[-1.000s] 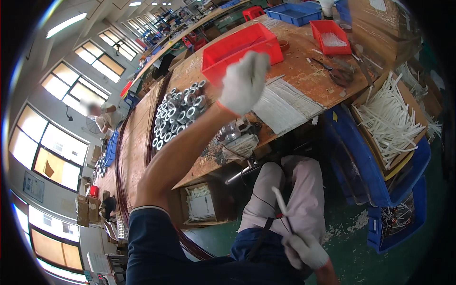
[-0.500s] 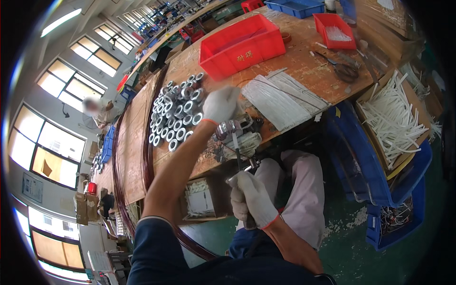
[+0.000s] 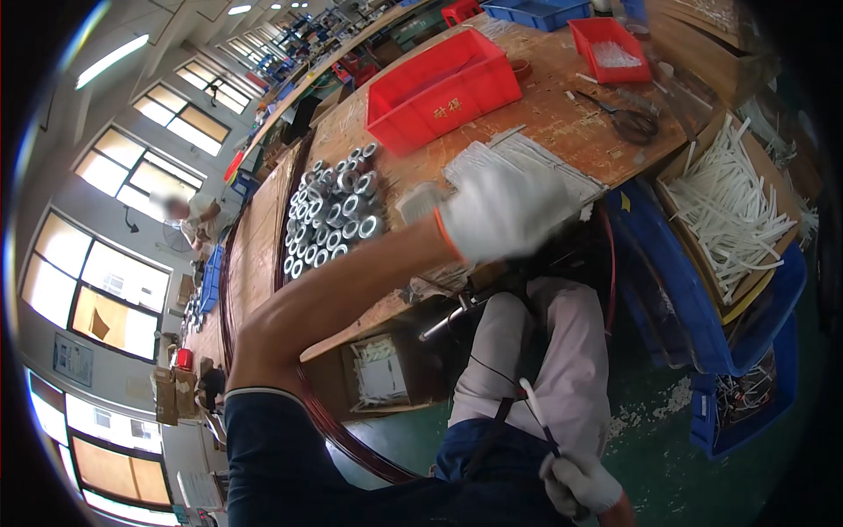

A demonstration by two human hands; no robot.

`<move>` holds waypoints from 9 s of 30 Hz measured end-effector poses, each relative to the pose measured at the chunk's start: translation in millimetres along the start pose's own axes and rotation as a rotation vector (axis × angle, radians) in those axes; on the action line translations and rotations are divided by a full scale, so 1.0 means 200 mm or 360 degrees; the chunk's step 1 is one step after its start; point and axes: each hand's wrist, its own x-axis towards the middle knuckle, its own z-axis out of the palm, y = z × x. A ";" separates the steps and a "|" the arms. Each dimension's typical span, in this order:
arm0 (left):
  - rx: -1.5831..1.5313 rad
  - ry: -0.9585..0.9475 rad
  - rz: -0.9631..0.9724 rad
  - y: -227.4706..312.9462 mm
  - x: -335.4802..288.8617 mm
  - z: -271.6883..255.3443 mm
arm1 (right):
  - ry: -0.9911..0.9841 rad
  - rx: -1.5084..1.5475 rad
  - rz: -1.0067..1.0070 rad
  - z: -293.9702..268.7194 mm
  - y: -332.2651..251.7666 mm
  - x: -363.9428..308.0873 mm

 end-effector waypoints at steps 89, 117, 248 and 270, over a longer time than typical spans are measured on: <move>-0.0743 0.0617 -0.2048 -0.47 -0.55 -0.24 | -0.1341 0.1578 0.0221 0.33 -0.24 0.94; -0.0218 -0.0268 0.0219 0.36 -0.46 0.24 | -0.0517 0.1442 0.0290 -0.16 0.23 0.15; -0.1156 0.0542 -0.1715 -0.04 -0.74 -0.02 | -0.0065 -0.0616 -0.0993 0.54 -0.26 1.07; -0.0919 0.0704 -0.1490 -0.03 -0.80 0.05 | 0.0336 -0.2522 -0.2316 0.56 -0.73 1.00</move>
